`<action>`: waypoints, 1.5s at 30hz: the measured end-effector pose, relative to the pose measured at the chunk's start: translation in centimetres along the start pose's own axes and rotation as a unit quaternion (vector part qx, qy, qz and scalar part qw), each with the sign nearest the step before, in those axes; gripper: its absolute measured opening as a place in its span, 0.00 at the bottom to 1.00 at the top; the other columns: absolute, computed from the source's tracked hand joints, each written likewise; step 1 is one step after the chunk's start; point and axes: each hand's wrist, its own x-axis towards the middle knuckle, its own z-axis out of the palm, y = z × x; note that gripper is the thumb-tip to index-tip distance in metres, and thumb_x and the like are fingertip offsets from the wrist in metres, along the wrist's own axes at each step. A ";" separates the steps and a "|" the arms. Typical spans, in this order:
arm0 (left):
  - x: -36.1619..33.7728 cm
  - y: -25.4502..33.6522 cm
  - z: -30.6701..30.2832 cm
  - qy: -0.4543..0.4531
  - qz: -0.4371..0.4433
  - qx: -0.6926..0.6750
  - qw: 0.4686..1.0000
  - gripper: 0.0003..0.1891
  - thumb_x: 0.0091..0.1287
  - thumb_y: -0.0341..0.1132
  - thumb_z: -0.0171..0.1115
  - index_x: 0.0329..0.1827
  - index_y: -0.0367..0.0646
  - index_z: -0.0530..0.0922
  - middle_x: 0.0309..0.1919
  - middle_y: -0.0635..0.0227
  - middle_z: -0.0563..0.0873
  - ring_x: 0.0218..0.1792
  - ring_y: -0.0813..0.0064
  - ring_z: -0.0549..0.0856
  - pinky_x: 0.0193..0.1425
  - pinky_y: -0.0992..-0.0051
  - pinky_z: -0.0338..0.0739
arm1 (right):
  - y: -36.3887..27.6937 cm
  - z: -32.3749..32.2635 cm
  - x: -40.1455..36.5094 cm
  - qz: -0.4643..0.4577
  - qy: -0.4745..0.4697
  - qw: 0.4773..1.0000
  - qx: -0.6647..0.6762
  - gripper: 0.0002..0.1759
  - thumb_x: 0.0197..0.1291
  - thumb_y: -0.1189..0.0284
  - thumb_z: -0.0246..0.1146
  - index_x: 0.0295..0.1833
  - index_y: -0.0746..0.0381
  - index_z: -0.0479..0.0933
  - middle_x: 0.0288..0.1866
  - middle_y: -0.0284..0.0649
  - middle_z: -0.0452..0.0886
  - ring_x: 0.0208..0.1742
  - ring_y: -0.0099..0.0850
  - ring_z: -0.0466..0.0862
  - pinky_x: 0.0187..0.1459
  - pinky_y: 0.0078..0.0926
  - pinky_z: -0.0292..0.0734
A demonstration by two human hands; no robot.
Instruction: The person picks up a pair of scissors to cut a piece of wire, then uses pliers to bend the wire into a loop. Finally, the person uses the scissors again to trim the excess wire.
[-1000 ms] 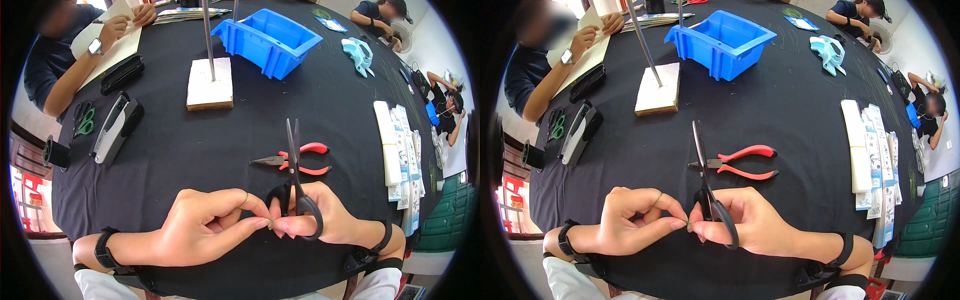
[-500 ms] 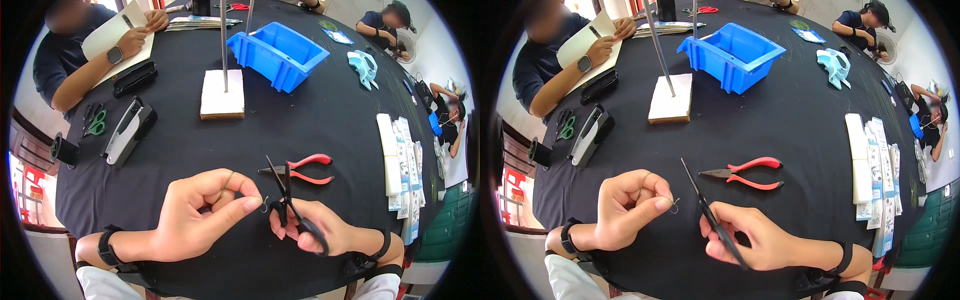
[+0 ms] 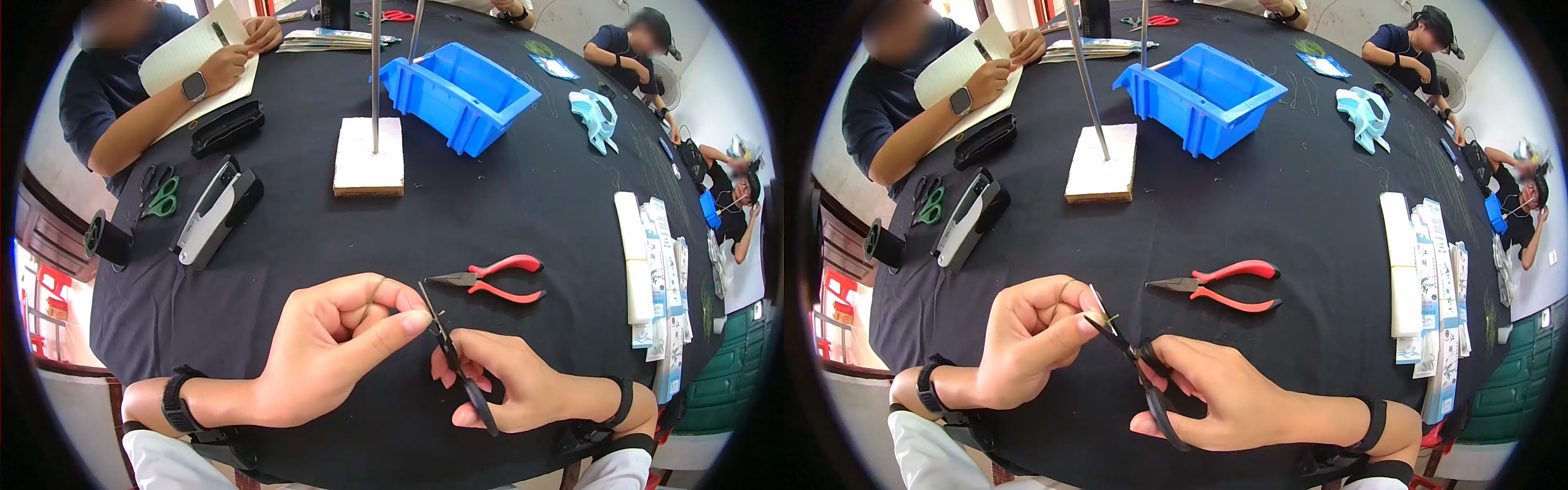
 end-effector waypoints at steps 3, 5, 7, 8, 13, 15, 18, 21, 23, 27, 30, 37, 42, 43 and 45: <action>0.0 0.1 0.0 -0.005 -0.004 0.010 1.000 0.06 0.68 0.26 0.57 0.42 0.32 0.74 0.18 0.83 0.68 0.18 0.93 0.60 0.21 0.86 0.52 | -0.1 -0.1 0.0 0.005 0.007 1.000 -0.004 0.20 0.50 0.64 0.73 0.34 0.62 0.68 0.24 0.32 0.67 0.21 0.22 0.65 0.24 0.21 0.61; 0.0 0.2 0.1 -0.002 -0.009 0.015 1.000 0.06 0.68 0.26 0.57 0.42 0.31 0.74 0.18 0.83 0.68 0.18 0.93 0.60 0.21 0.86 0.52 | -0.2 -0.1 -0.1 0.009 0.008 1.000 -0.007 0.19 0.50 0.65 0.72 0.32 0.62 0.68 0.23 0.33 0.66 0.20 0.22 0.65 0.23 0.21 0.60; -0.1 0.3 0.1 0.000 -0.011 0.017 1.000 0.06 0.68 0.27 0.57 0.41 0.31 0.74 0.17 0.83 0.68 0.18 0.93 0.60 0.21 0.86 0.52 | -0.1 -0.1 -0.1 0.011 0.008 1.000 -0.012 0.19 0.51 0.64 0.72 0.31 0.62 0.68 0.22 0.33 0.66 0.20 0.23 0.65 0.23 0.22 0.60; -0.1 0.4 0.1 0.001 -0.012 0.019 1.000 0.06 0.68 0.27 0.57 0.41 0.31 0.75 0.17 0.83 0.68 0.18 0.93 0.60 0.21 0.86 0.52 | -0.1 -0.2 -0.1 0.012 0.007 1.000 -0.014 0.19 0.51 0.64 0.72 0.30 0.62 0.68 0.21 0.33 0.66 0.20 0.23 0.65 0.22 0.22 0.60; -0.2 0.5 0.4 0.024 -0.007 0.021 0.999 0.06 0.68 0.27 0.57 0.40 0.32 0.75 0.17 0.83 0.68 0.17 0.94 0.59 0.21 0.86 0.51 | -0.3 -0.1 -0.1 0.023 0.013 1.000 -0.006 0.20 0.52 0.62 0.72 0.29 0.62 0.68 0.20 0.33 0.65 0.19 0.23 0.65 0.22 0.22 0.59; -0.2 0.5 0.4 0.026 -0.006 0.014 1.000 0.05 0.68 0.27 0.57 0.40 0.32 0.75 0.17 0.83 0.68 0.17 0.94 0.59 0.21 0.86 0.51 | -0.2 -0.1 -0.1 0.027 0.014 1.000 -0.001 0.20 0.52 0.62 0.72 0.29 0.62 0.68 0.19 0.33 0.65 0.19 0.23 0.65 0.22 0.22 0.59; -0.2 0.5 0.4 0.027 -0.007 0.008 1.000 0.05 0.68 0.27 0.57 0.40 0.32 0.75 0.17 0.83 0.68 0.17 0.94 0.59 0.20 0.87 0.51 | -0.2 -0.1 -0.1 0.030 0.014 0.999 0.004 0.20 0.52 0.62 0.72 0.28 0.62 0.69 0.18 0.33 0.64 0.18 0.23 0.64 0.22 0.22 0.59; -0.2 0.5 0.4 0.029 -0.010 0.010 0.999 0.05 0.68 0.26 0.57 0.40 0.32 0.75 0.17 0.83 0.68 0.17 0.94 0.59 0.20 0.86 0.51 | -0.1 -0.2 -0.2 0.029 0.012 0.999 0.002 0.20 0.53 0.62 0.72 0.28 0.62 0.69 0.18 0.32 0.63 0.18 0.23 0.64 0.21 0.22 0.58; -0.2 0.5 0.4 0.029 -0.013 0.011 0.999 0.05 0.68 0.26 0.57 0.41 0.32 0.75 0.17 0.83 0.68 0.17 0.94 0.59 0.20 0.86 0.51 | 0.0 -0.2 -0.3 0.025 0.015 1.000 0.001 0.20 0.53 0.62 0.72 0.28 0.62 0.69 0.17 0.32 0.63 0.17 0.23 0.64 0.21 0.22 0.58; -0.1 0.4 0.4 0.028 -0.015 0.006 0.999 0.05 0.69 0.26 0.56 0.41 0.32 0.75 0.17 0.83 0.68 0.17 0.94 0.59 0.20 0.86 0.51 | -0.1 -0.1 -0.2 0.018 0.022 1.000 0.005 0.20 0.52 0.63 0.72 0.27 0.62 0.68 0.17 0.33 0.63 0.17 0.23 0.64 0.21 0.22 0.57; -0.1 0.5 0.4 0.028 -0.017 0.005 0.999 0.05 0.69 0.26 0.56 0.41 0.32 0.74 0.17 0.83 0.68 0.17 0.94 0.59 0.20 0.86 0.51 | 0.1 -0.1 -0.3 0.022 0.021 1.000 0.003 0.19 0.52 0.64 0.72 0.27 0.62 0.68 0.17 0.33 0.63 0.17 0.23 0.64 0.20 0.22 0.57; -0.2 0.4 0.4 0.033 -0.012 0.011 0.999 0.05 0.69 0.27 0.56 0.40 0.32 0.74 0.16 0.83 0.68 0.16 0.94 0.59 0.20 0.86 0.51 | -0.1 -0.2 -0.3 0.033 0.021 0.999 0.000 0.19 0.52 0.63 0.71 0.27 0.62 0.69 0.16 0.33 0.64 0.16 0.24 0.64 0.20 0.22 0.57; -0.2 0.5 0.5 0.047 -0.008 0.019 0.999 0.05 0.68 0.27 0.57 0.40 0.31 0.75 0.16 0.82 0.68 0.16 0.94 0.60 0.19 0.86 0.51 | 0.1 -0.1 -0.4 0.023 0.034 0.999 -0.009 0.20 0.52 0.61 0.71 0.26 0.62 0.70 0.16 0.33 0.65 0.16 0.23 0.64 0.20 0.22 0.57; -0.1 0.4 0.4 0.047 -0.008 0.020 0.999 0.05 0.68 0.27 0.57 0.40 0.31 0.75 0.16 0.82 0.68 0.16 0.94 0.60 0.19 0.86 0.51 | 0.0 -0.1 -0.3 0.024 0.038 0.999 -0.010 0.20 0.52 0.61 0.71 0.26 0.62 0.70 0.16 0.33 0.64 0.16 0.24 0.64 0.20 0.22 0.57; -0.1 0.4 0.4 0.047 -0.009 0.018 0.999 0.05 0.68 0.27 0.57 0.40 0.32 0.75 0.15 0.82 0.68 0.15 0.93 0.59 0.19 0.86 0.51 | -0.1 -0.1 -0.3 0.027 0.035 0.999 -0.018 0.18 0.52 0.62 0.72 0.28 0.62 0.72 0.17 0.32 0.68 0.16 0.21 0.65 0.20 0.20 0.58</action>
